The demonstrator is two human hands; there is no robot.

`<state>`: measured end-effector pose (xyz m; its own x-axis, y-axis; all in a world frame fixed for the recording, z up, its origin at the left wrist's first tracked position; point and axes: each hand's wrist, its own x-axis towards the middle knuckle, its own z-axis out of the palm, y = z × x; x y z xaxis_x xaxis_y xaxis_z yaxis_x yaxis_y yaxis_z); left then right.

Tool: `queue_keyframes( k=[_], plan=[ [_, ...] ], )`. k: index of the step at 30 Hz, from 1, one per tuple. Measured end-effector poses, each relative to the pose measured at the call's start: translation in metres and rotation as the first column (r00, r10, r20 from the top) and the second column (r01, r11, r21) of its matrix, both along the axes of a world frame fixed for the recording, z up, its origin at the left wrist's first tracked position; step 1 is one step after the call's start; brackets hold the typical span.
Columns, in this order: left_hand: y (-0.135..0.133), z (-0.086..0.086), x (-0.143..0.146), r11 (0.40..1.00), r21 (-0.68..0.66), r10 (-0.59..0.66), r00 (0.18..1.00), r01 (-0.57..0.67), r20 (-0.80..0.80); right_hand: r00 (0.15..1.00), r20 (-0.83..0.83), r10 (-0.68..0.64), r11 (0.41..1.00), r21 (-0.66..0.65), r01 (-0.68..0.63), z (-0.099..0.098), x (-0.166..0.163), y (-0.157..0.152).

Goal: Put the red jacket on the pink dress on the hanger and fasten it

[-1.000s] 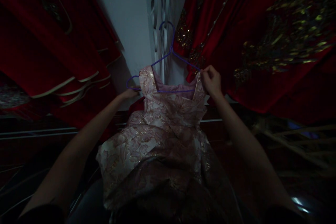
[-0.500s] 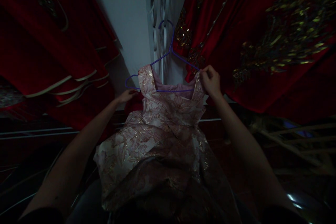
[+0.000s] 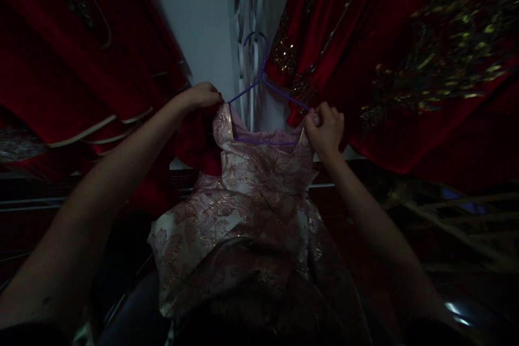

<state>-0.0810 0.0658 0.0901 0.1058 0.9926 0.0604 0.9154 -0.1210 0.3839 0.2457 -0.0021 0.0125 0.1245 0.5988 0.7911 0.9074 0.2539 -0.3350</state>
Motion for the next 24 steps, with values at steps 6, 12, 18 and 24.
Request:
queue_keyframes(
  k=[6,12,18,24],
  plan=[
    [-0.012,0.007,0.053,0.96,0.277,-0.044,0.959,-0.037,0.281,0.998,0.016,-0.053,0.997,-0.053,0.053,0.006,-0.014,-0.013],
    [0.003,0.009,0.054,0.901,0.434,-0.193,0.893,-0.003,0.407,0.999,-0.021,-0.045,0.994,-0.1,0.043,-0.006,-0.024,-0.015],
    [-0.008,0.003,0.029,0.949,0.307,-0.2,0.894,0.075,0.401,0.994,-0.112,0.008,0.996,-0.087,-0.018,0.003,-0.008,-0.01],
    [-0.02,-0.015,0.016,0.963,0.255,-0.18,0.917,0.089,0.356,0.984,-0.175,0.026,0.994,-0.098,-0.044,0.01,-0.001,-0.004]
  ],
)
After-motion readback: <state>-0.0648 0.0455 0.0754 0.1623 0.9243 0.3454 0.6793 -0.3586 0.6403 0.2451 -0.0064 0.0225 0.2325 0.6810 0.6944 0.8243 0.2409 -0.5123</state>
